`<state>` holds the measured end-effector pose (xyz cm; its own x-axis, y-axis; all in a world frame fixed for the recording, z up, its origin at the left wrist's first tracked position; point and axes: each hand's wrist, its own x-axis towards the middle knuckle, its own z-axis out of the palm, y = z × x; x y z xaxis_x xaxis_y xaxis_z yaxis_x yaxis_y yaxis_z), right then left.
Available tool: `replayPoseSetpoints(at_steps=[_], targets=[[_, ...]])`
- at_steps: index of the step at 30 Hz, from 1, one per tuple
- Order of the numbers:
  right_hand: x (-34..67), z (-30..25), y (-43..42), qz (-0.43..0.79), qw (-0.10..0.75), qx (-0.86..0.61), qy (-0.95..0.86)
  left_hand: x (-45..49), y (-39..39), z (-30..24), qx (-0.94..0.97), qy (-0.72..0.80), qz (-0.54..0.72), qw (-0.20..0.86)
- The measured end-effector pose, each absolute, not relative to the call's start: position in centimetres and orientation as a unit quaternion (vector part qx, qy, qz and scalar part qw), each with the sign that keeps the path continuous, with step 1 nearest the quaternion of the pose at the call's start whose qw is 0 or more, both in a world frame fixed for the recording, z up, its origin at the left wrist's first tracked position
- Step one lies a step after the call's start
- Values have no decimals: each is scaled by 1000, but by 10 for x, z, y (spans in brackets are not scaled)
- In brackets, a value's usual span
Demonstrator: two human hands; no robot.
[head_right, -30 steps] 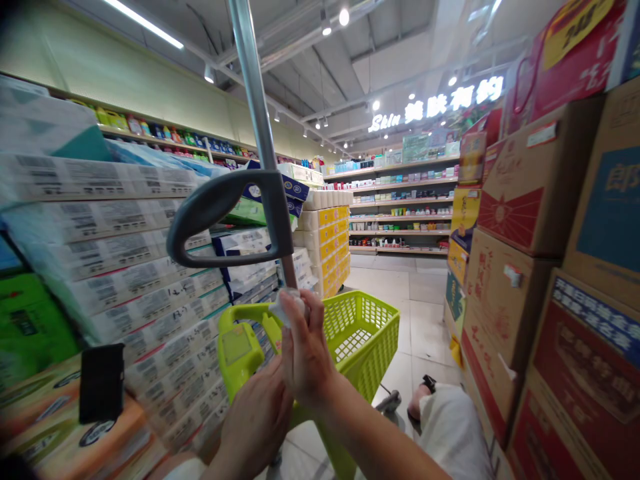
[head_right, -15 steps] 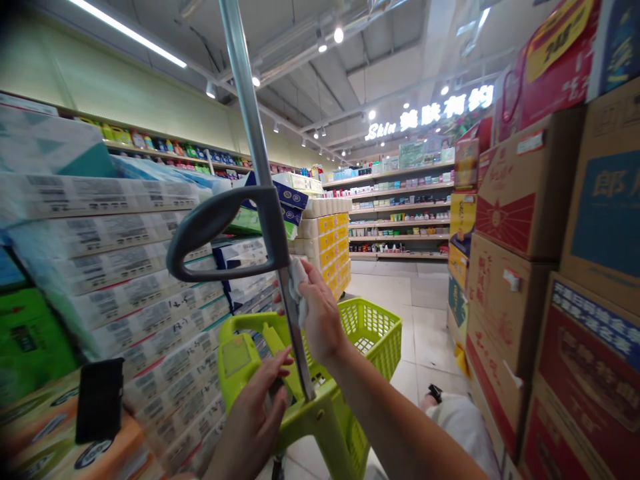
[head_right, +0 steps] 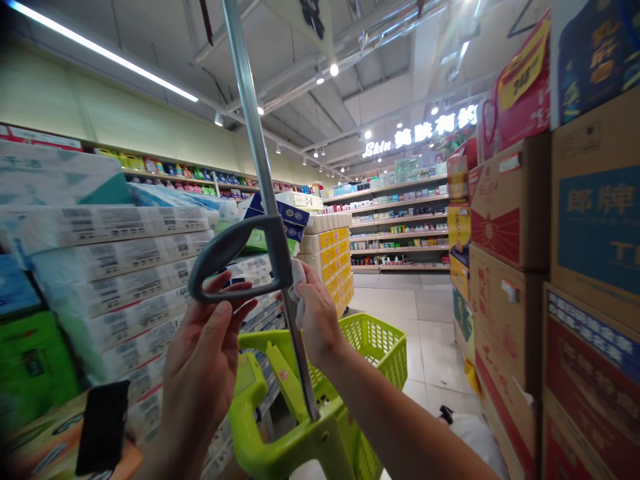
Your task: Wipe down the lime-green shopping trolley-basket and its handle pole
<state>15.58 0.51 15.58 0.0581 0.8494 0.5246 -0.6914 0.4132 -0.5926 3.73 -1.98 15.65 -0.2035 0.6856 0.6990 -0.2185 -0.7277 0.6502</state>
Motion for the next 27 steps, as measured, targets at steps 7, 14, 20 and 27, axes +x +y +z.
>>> replayPoseSetpoints(at_steps=[7,14,20,27], targets=[[158,192,20,462,734,-71,-493,39,-20,166,533,181,759,327],[151,223,26,132,774,-175,-594,35,-24,167,561,193,732,335],[144,223,17,-204,670,-196,-686,28,-22,167,571,179,722,348],[165,235,16,-353,447,-79,-818,20,-21,166,574,189,719,343]])
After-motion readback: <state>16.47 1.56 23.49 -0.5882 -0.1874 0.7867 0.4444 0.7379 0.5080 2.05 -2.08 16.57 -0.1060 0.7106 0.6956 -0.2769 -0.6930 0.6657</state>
